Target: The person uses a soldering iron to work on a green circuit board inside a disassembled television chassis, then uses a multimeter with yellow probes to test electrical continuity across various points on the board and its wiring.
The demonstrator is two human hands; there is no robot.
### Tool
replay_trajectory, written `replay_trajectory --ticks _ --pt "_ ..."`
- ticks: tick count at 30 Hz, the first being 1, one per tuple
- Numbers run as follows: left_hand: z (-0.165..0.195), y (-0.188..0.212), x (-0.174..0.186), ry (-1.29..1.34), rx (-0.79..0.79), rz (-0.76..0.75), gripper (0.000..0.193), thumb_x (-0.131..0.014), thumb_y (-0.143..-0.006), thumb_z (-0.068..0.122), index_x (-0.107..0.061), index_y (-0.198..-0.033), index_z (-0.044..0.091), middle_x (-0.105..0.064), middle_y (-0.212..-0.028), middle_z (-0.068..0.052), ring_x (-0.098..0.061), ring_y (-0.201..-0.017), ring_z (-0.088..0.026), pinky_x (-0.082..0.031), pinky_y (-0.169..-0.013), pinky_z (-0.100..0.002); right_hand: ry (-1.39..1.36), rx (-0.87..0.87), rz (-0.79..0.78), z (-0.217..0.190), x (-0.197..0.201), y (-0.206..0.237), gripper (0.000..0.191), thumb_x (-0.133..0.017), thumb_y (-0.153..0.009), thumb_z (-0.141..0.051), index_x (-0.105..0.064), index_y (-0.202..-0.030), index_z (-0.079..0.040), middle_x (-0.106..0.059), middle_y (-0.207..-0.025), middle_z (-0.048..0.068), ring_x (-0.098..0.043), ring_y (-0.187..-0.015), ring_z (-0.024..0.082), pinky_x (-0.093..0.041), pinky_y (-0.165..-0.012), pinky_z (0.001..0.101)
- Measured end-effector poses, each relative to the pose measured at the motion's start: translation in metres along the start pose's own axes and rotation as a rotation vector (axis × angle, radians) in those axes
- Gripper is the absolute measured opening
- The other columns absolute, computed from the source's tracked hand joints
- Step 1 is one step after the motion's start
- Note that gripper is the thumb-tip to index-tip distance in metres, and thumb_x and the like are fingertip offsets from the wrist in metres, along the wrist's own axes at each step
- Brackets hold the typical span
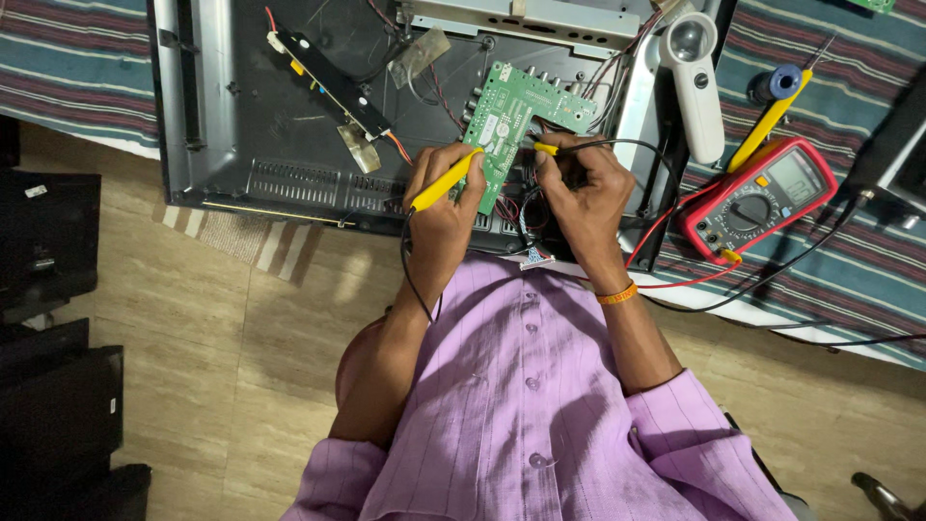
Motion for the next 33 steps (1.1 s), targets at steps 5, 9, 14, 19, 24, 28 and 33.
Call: replay_trajectory --ticks 5,9,14,19,24,28,33 --pt "0.0025 0.0009 0.0012 0.004 0.004 -0.005 0.012 -0.071 -0.101 0.004 -0.065 -0.112 0.002 -0.066 -0.102 -0.011 -0.068 -0.091 -0.026 -0.054 -0.081 -0.036 0.007 -0.018 -0.015 -0.0012 0.0004 -0.0007 0.013 -0.081 -0.092 -0.004 -0.079 -0.104 0.0 -0.077 -0.091 0.008 -0.063 -0.068 0.01 -0.051 -0.063 0.0262" --pt "0.0025 0.0012 0.0013 0.013 0.004 -0.013 0.012 -0.071 -0.101 0.005 -0.065 -0.112 0.002 -0.066 -0.102 -0.011 -0.068 -0.092 -0.026 -0.054 -0.081 -0.036 0.013 0.025 -0.039 -0.0032 0.0009 -0.0007 0.011 -0.081 -0.091 -0.003 -0.079 -0.102 0.0 -0.08 -0.099 0.008 -0.063 -0.073 0.012 -0.052 -0.067 0.0278" --pt "0.0029 0.0015 0.0005 0.017 0.017 -0.012 0.012 -0.071 -0.101 0.005 -0.065 -0.111 0.002 -0.066 -0.102 -0.011 -0.068 -0.092 -0.026 -0.054 -0.082 -0.036 0.024 0.051 -0.052 -0.0051 0.0014 -0.0014 0.014 -0.081 -0.09 -0.004 -0.08 -0.105 -0.002 -0.079 -0.101 0.008 -0.066 -0.079 0.014 -0.053 -0.07 0.0287" --pt "0.0032 0.0013 0.0009 0.007 0.021 -0.014 0.012 -0.071 -0.101 0.006 -0.065 -0.111 0.002 -0.066 -0.102 -0.011 -0.068 -0.092 -0.026 -0.054 -0.081 -0.037 0.043 0.048 -0.072 -0.0073 0.0019 -0.002 0.017 -0.081 -0.09 -0.006 -0.08 -0.107 -0.003 -0.079 -0.098 0.009 -0.065 -0.078 0.015 -0.052 -0.069 0.0295" --pt "0.0018 0.0021 0.0013 0.003 0.008 -0.016 0.013 -0.071 -0.102 0.006 -0.064 -0.112 0.002 -0.066 -0.103 -0.011 -0.068 -0.093 -0.026 -0.055 -0.082 -0.037 0.055 0.052 -0.084 -0.0081 0.0023 -0.0017 0.019 -0.081 -0.089 -0.006 -0.08 -0.108 -0.003 -0.078 -0.096 0.009 -0.065 -0.078 0.017 -0.052 -0.071 0.0307" --pt "-0.0005 0.0017 0.0001 -0.007 -0.009 -0.009 0.013 -0.071 -0.101 0.005 -0.064 -0.112 0.002 -0.066 -0.103 -0.012 -0.068 -0.092 -0.027 -0.054 -0.081 -0.037 0.046 0.069 -0.085 -0.0077 0.0024 -0.0024 0.017 -0.081 -0.089 -0.006 -0.08 -0.106 -0.003 -0.079 -0.098 0.008 -0.067 -0.08 0.017 -0.053 -0.073 0.0307" --pt "-0.0014 0.0021 -0.0022 -0.002 -0.005 -0.008 0.013 -0.072 -0.1 0.005 -0.065 -0.111 0.002 -0.066 -0.101 -0.011 -0.067 -0.09 -0.025 -0.054 -0.08 -0.036 0.037 0.043 -0.085 -0.0072 0.0039 -0.0022 0.017 -0.081 -0.087 -0.006 -0.08 -0.104 -0.002 -0.079 -0.097 0.009 -0.066 -0.079 0.018 -0.052 -0.071 0.0306"
Point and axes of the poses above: each hand's wrist, its own y-axis away from the middle knuckle, its own x-axis out of the back of the hand, z = x × y, the point moved 2 cm from there along -y, towards the middle knuckle
